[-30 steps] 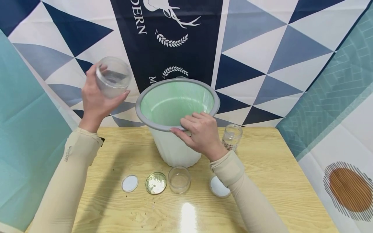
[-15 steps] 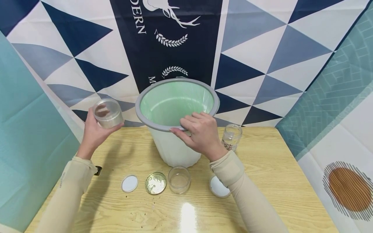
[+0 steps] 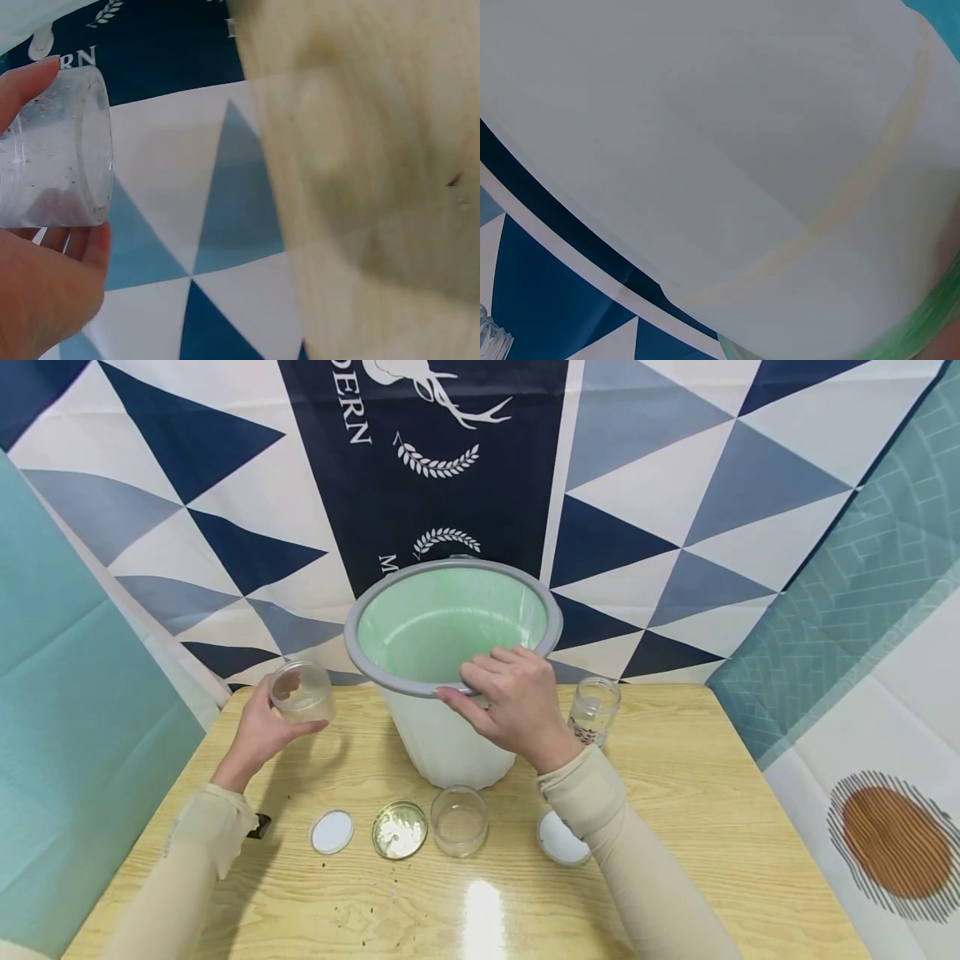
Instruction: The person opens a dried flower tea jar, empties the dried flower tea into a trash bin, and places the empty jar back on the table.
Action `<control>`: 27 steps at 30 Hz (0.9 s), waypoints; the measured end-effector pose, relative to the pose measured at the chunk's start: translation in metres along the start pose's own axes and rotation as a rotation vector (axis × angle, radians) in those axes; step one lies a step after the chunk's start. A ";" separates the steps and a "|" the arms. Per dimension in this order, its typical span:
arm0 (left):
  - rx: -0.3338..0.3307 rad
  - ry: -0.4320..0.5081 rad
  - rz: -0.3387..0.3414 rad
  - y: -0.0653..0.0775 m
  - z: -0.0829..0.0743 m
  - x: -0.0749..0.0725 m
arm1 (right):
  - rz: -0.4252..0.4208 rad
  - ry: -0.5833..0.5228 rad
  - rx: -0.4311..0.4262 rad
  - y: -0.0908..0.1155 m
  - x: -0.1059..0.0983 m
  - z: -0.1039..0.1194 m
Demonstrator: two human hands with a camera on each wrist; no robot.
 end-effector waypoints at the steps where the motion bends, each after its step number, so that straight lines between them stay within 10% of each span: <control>1: -0.010 -0.001 0.007 0.001 0.002 0.002 | -0.001 -0.001 0.000 0.000 0.000 0.000; 27: -0.073 0.037 0.134 0.019 0.029 0.022 | 0.003 0.054 0.045 0.000 0.000 0.009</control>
Point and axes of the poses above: each hand's wrist, its own y-axis away from the middle knuckle, its own x-axis out of the palm, z = x × y, the point moved 4 cm from there along -y, towards the middle knuckle, and after that the axes turned 5 degrees about -y, right-handed, at the moved point
